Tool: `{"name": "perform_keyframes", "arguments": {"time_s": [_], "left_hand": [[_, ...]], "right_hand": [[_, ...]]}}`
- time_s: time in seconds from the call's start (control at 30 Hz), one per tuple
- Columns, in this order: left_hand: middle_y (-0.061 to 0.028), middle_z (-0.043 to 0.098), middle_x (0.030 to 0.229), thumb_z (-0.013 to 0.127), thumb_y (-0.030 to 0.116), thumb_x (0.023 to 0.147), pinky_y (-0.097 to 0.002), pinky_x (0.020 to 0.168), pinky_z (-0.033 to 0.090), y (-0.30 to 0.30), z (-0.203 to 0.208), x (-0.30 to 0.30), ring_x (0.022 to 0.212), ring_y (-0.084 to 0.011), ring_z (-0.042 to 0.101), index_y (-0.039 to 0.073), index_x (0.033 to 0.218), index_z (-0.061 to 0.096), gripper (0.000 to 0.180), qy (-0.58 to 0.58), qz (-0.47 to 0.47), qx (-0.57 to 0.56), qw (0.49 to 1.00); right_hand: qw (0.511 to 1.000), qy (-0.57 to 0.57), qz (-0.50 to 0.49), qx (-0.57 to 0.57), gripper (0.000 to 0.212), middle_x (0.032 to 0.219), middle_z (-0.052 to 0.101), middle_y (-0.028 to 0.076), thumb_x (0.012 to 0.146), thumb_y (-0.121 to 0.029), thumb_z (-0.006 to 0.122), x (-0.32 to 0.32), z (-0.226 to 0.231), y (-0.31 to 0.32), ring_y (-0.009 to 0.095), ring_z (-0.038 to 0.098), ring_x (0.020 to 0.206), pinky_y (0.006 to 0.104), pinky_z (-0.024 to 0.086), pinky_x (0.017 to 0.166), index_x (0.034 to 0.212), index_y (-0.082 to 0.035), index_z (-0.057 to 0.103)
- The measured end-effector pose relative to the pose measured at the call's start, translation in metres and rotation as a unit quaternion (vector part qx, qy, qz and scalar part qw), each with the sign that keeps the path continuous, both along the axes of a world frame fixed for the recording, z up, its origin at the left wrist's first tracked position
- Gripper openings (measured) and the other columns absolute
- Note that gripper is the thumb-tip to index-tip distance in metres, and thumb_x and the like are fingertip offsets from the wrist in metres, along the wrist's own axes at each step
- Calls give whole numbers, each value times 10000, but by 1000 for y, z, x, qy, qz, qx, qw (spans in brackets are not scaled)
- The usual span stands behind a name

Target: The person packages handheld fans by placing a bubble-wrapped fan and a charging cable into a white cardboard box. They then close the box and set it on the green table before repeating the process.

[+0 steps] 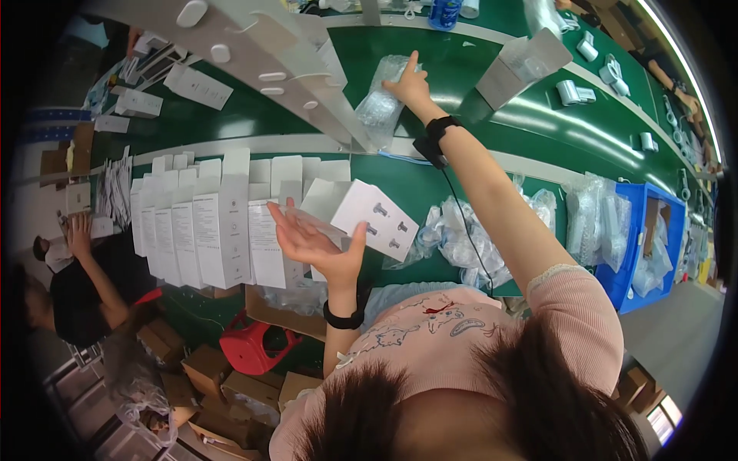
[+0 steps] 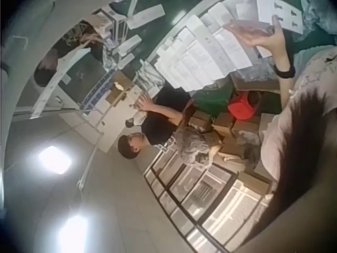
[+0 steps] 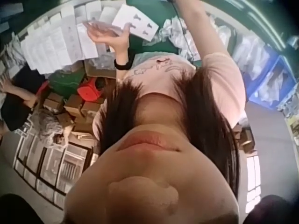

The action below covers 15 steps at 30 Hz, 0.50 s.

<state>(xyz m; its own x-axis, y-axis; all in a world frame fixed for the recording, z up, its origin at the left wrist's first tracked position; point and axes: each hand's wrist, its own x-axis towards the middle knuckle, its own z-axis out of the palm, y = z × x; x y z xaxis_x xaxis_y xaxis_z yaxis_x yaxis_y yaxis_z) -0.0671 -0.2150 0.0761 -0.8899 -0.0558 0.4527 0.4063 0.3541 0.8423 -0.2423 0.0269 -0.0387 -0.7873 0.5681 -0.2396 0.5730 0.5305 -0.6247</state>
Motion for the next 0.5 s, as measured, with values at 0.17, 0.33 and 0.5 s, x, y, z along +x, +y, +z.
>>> {"name": "perform_keyframes", "arguments": {"time_s": [0.17, 0.33, 0.5], "left_hand": [[-247, 124, 1383, 734, 187, 629, -464, 1003, 258, 8, 12, 2, 1241, -380, 247, 155, 1334, -7, 1023, 36, -194, 138, 971], [-241, 173, 1385, 678, 271, 695, -455, 996, 276, 2, -1, -3, 1235, -391, 273, 188, 1343, -31, 965, 30, -310, 241, 919], [-229, 164, 1399, 598, 211, 754, -407, 985, 288, 22, -28, -5, 1256, -344, 270, 148, 1356, 170, 742, -102, -423, 240, 868]], "right_hand": [[941, 270, -95, -180, 984, 1218, 371, 240, 634, -178, 667, 19, -19, 22, 332, 479, 1043, 370, 423, 858, 1362, -63, 15], [788, 343, -24, -511, 905, 1227, 399, 105, 554, -71, 645, 151, 98, 9, 219, 425, 1111, 333, 372, 915, 1344, -87, 204], [820, 300, 96, -478, 896, 1226, 405, 68, 566, -108, 629, 239, 118, 1, 198, 410, 1130, 323, 357, 929, 1352, -102, 200]]}}
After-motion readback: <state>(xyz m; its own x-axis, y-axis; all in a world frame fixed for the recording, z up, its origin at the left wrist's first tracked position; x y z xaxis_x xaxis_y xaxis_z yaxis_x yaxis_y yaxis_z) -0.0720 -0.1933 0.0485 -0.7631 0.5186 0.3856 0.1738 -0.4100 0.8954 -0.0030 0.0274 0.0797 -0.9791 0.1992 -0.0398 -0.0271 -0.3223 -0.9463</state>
